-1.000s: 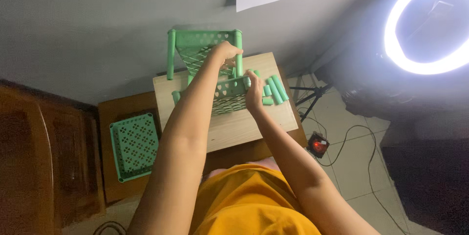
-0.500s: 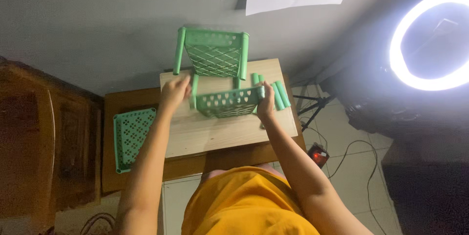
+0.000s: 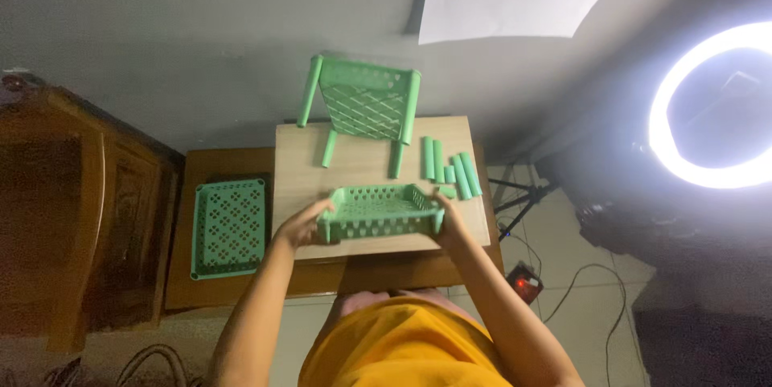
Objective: The person disassembles a green plastic basket by removing its legs and separating the frame. They then reassemble the basket by inserting the legs back into the frame and placing it on a wooden table.
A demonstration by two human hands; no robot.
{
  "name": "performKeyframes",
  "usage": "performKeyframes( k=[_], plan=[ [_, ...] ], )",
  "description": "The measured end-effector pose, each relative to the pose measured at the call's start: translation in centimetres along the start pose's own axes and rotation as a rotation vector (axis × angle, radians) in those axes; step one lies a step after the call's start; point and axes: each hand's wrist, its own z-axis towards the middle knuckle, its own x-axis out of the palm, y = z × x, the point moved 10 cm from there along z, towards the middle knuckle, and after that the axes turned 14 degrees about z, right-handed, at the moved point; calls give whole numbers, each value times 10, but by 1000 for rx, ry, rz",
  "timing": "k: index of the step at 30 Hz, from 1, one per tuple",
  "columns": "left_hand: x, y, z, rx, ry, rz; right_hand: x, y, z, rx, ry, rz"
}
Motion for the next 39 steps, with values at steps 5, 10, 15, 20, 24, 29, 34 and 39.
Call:
performKeyframes(
  k=[5, 10, 15, 20, 24, 29, 34, 39],
  plan=[
    [-1, 28, -6, -83, 168, -17, -1, -37, 0, 207, 192, 47],
    [-40, 31, -34, -15, 15, 47, 26, -58, -1, 307, 409, -201],
    [-78, 54, -60, -19, -220, 85, 64, -75, -15, 207, 425, -284],
    [-118, 103, -78, -33, -342, -56, 111, -107, -18, 89, 408, -532],
    [-161, 154, -100, 27, -454, -89, 143, -154, -10, -49, 429, -955],
    [-232, 225, -128, 2, -611, -166, 181, -244, 1, -84, 413, -1040],
    [-314, 286, -120, 165, -661, -235, 212, -345, 47, -179, 336, -1123],
    [-391, 349, -95, 29, -822, -43, 239, -420, 94, -404, 367, -1279]
  ],
)
